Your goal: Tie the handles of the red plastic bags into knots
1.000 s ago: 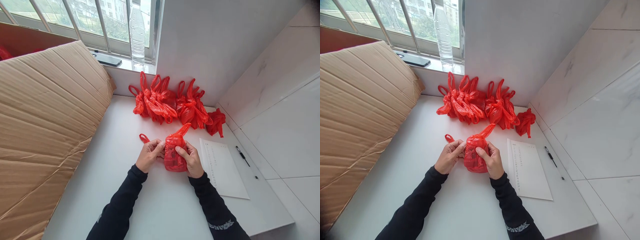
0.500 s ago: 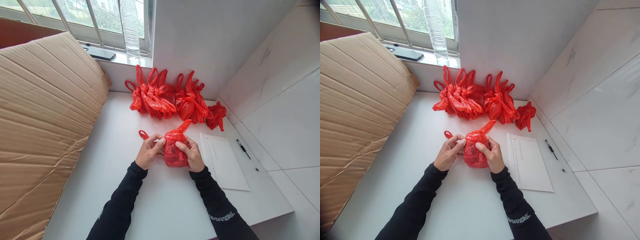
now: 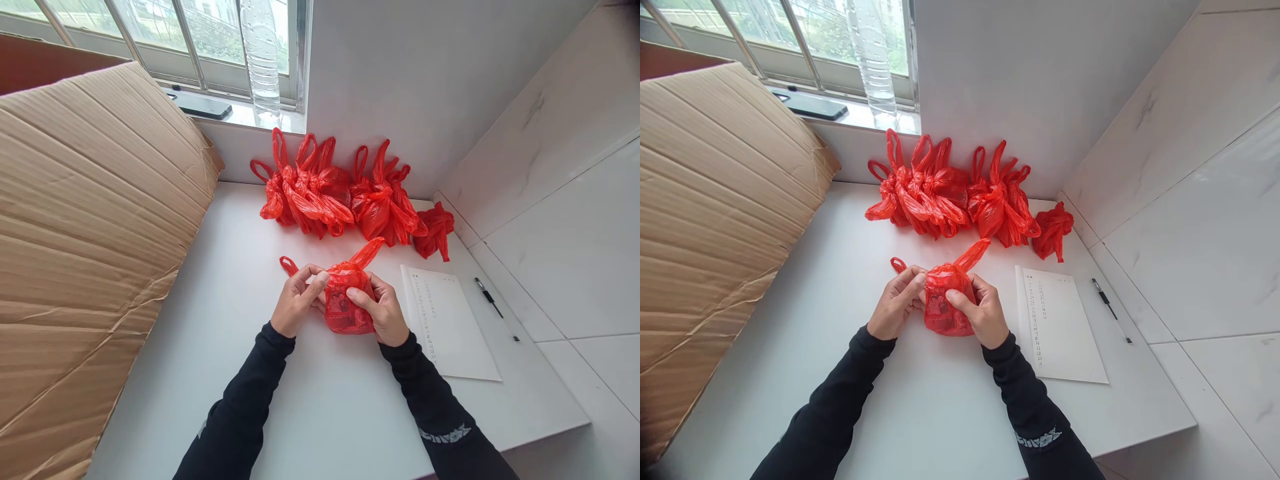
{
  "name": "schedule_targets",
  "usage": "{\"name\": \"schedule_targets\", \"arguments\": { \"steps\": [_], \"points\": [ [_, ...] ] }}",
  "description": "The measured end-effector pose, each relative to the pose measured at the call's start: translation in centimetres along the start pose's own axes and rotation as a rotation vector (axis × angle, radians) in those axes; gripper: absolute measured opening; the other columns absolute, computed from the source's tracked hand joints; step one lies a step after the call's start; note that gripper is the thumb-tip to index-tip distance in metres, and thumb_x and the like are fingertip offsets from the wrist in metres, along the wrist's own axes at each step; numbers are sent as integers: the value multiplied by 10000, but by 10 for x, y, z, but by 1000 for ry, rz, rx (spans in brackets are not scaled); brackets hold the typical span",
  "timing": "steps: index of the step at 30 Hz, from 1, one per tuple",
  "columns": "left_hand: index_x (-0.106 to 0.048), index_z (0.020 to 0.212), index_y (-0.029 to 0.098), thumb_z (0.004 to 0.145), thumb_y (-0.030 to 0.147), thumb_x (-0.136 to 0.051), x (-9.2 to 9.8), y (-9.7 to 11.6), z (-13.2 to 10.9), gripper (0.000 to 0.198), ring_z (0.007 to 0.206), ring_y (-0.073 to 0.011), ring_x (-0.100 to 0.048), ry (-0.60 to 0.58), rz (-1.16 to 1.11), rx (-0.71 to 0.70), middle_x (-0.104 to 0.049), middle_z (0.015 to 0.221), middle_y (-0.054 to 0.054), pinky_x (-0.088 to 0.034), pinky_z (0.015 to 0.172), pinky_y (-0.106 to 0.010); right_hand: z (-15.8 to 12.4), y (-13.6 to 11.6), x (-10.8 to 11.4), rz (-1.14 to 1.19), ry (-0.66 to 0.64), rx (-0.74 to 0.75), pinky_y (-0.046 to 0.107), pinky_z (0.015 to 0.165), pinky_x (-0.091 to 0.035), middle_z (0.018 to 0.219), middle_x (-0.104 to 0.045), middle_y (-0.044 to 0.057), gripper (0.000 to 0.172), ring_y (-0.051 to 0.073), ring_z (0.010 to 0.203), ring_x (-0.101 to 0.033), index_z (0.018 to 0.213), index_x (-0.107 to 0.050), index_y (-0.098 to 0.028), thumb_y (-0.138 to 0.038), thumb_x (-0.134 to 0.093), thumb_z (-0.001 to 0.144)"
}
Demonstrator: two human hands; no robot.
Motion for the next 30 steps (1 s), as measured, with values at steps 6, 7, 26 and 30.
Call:
{"name": "schedule_targets", "arguments": {
  "steps": [6, 7, 26, 30],
  "points": [
    [-546, 769, 194, 843, 504, -673, 1, 3, 0, 342, 469, -93, -559, 54, 40, -56, -617, 559, 56, -487, 483, -208, -1, 0, -3, -6, -15, -12, 308, 716, -469, 789, -643, -4, 186, 171, 718, -550, 901, -708, -213, -381, -717, 821],
    [-546, 771, 194, 844, 511, -669, 0, 3, 0, 348, 474, -95, -562, 54, 42, -57, -621, 567, 53, -490, 489, -212, -1, 0, -3, -10, -11, -13, 311, 720, -471, 792, -645, -1, 191, 174, 721, -552, 902, -708, -213, -386, -713, 821],
    [-567, 774, 196, 810, 537, -692, 25, -2, 4, 366, 454, -75, -495, 305, 52, -81, -579, 562, 61, -418, 454, -189, 2, 6, 0, 4, -24, -48, 287, 668, -471, 781, -655, 0, 178, 161, 711, -575, 894, -739, -232, -394, -673, 858],
    [-576, 926, 209, 827, 531, -670, 21, 3, 1, 350, 497, -88, -512, 276, 40, -73, -555, 593, 67, -437, 507, -205, 4, 7, 3, -1, 25, -35, 299, 698, -504, 821, -697, 11, 188, 175, 751, -612, 912, -750, -223, -389, -700, 838]
  ]
}}
Point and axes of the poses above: each hand's wrist, its own z-axis towards the middle knuckle, its own x-axis out of the back of the hand, y = z × x, the point moved 7 cm from there along z, towards the middle knuckle
